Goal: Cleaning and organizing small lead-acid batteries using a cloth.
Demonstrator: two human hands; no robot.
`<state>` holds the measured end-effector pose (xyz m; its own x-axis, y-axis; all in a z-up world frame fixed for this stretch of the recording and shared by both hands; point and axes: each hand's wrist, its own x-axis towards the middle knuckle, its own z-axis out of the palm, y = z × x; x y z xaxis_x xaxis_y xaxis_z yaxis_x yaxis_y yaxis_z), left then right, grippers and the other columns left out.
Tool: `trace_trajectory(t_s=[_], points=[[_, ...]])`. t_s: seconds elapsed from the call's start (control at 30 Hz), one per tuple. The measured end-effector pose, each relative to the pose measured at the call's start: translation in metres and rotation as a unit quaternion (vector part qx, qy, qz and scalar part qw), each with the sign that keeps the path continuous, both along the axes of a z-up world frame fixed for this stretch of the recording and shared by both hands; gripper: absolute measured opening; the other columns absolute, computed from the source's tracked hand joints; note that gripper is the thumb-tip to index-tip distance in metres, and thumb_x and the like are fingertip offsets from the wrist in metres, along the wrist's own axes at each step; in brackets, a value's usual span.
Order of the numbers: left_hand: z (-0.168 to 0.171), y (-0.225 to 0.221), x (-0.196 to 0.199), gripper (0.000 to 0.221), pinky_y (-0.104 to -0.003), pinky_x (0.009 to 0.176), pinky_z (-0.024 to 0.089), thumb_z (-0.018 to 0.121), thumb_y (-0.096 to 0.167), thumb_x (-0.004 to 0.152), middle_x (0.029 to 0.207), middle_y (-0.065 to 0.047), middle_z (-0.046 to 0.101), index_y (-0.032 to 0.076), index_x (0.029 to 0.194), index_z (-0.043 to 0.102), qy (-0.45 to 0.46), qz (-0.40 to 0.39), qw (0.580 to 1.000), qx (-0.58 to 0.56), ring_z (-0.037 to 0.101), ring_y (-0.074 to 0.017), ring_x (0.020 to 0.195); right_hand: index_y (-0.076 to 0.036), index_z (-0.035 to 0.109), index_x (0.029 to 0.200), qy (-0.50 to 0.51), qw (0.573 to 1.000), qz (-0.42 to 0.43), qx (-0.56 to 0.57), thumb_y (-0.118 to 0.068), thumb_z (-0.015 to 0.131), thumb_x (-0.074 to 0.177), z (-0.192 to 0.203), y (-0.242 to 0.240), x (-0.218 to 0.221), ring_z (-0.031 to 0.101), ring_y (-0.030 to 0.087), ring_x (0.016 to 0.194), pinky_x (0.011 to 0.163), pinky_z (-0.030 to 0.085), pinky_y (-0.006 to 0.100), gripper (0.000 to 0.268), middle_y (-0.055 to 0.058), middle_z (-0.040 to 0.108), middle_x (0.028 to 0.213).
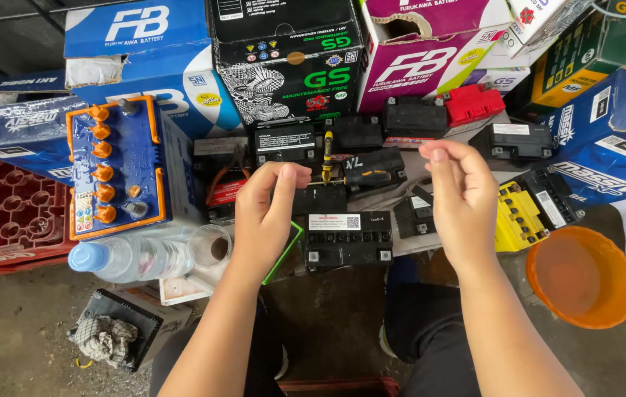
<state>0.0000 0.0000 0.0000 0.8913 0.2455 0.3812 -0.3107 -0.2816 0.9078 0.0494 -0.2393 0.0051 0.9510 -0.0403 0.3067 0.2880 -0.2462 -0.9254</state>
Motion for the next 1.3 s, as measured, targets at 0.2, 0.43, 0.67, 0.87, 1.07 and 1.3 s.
trace_trajectory(t_s=[0.2, 0.43, 0.67, 0.87, 1.07, 1.3], points=[[0.003, 0.009, 0.004, 0.032, -0.040, 0.087, 0.057, 0.048, 0.021, 0.111, 0.086, -0.012, 0.075, 0.006, 0.102, 0.075, 0.009, 0.036, 0.999, -0.022, 0.072, -0.0210, 0.086, 0.000, 0.064, 0.119, 0.002, 1.000, 0.009, -0.002, -0.017, 0.054, 0.113, 0.001, -0.002, 0.001, 0.067, 0.026, 0.118, 0.103, 0.055, 0.041, 0.020, 0.019, 0.071, 0.114], [0.005, 0.030, 0.003, 0.035, -0.039, 0.090, 0.057, 0.044, 0.023, 0.113, 0.089, -0.012, 0.073, 0.005, 0.103, 0.073, -0.003, 0.071, 0.997, -0.033, 0.071, -0.0209, 0.088, 0.002, 0.064, 0.120, 0.004, 1.000, 0.021, -0.010, -0.016, 0.053, 0.113, 0.002, 0.007, -0.003, 0.067, 0.031, 0.119, 0.103, 0.054, 0.044, 0.022, 0.022, 0.070, 0.115], [0.004, 0.049, 0.000, 0.039, -0.038, 0.089, 0.059, 0.042, 0.025, 0.114, 0.088, -0.011, 0.072, 0.004, 0.103, 0.072, -0.032, 0.117, 0.992, -0.030, 0.071, -0.0193, 0.086, 0.001, 0.064, 0.120, 0.003, 0.999, 0.035, -0.005, -0.016, 0.054, 0.112, 0.006, 0.022, -0.007, 0.067, 0.029, 0.119, 0.104, 0.054, 0.043, 0.022, 0.021, 0.071, 0.115], [0.003, 0.052, -0.002, 0.040, -0.037, 0.088, 0.059, 0.042, 0.026, 0.114, 0.088, -0.010, 0.072, 0.004, 0.102, 0.072, -0.034, 0.125, 0.991, -0.028, 0.071, -0.0190, 0.086, 0.000, 0.066, 0.119, 0.004, 0.999, 0.042, -0.002, -0.017, 0.054, 0.112, -0.001, 0.030, -0.005, 0.067, 0.028, 0.119, 0.104, 0.054, 0.043, 0.022, 0.020, 0.071, 0.115], [0.009, 0.039, -0.003, 0.037, -0.038, 0.087, 0.059, 0.044, 0.024, 0.113, 0.087, -0.011, 0.071, 0.003, 0.102, 0.073, -0.021, 0.102, 0.994, -0.028, 0.070, -0.0202, 0.086, -0.001, 0.067, 0.119, 0.003, 0.999, 0.041, -0.002, -0.017, 0.056, 0.111, -0.006, 0.029, -0.001, 0.068, 0.028, 0.119, 0.103, 0.054, 0.043, 0.021, 0.019, 0.072, 0.114], [0.003, 0.036, 0.001, 0.036, -0.034, 0.084, 0.058, 0.044, 0.024, 0.113, 0.088, -0.008, 0.071, 0.005, 0.103, 0.073, -0.014, 0.089, 0.995, -0.038, 0.069, -0.0170, 0.085, 0.000, 0.066, 0.118, -0.004, 0.999, 0.031, -0.022, -0.017, 0.050, 0.114, 0.001, 0.021, 0.000, 0.067, 0.032, 0.118, 0.101, 0.055, 0.044, 0.024, 0.020, 0.070, 0.113]])
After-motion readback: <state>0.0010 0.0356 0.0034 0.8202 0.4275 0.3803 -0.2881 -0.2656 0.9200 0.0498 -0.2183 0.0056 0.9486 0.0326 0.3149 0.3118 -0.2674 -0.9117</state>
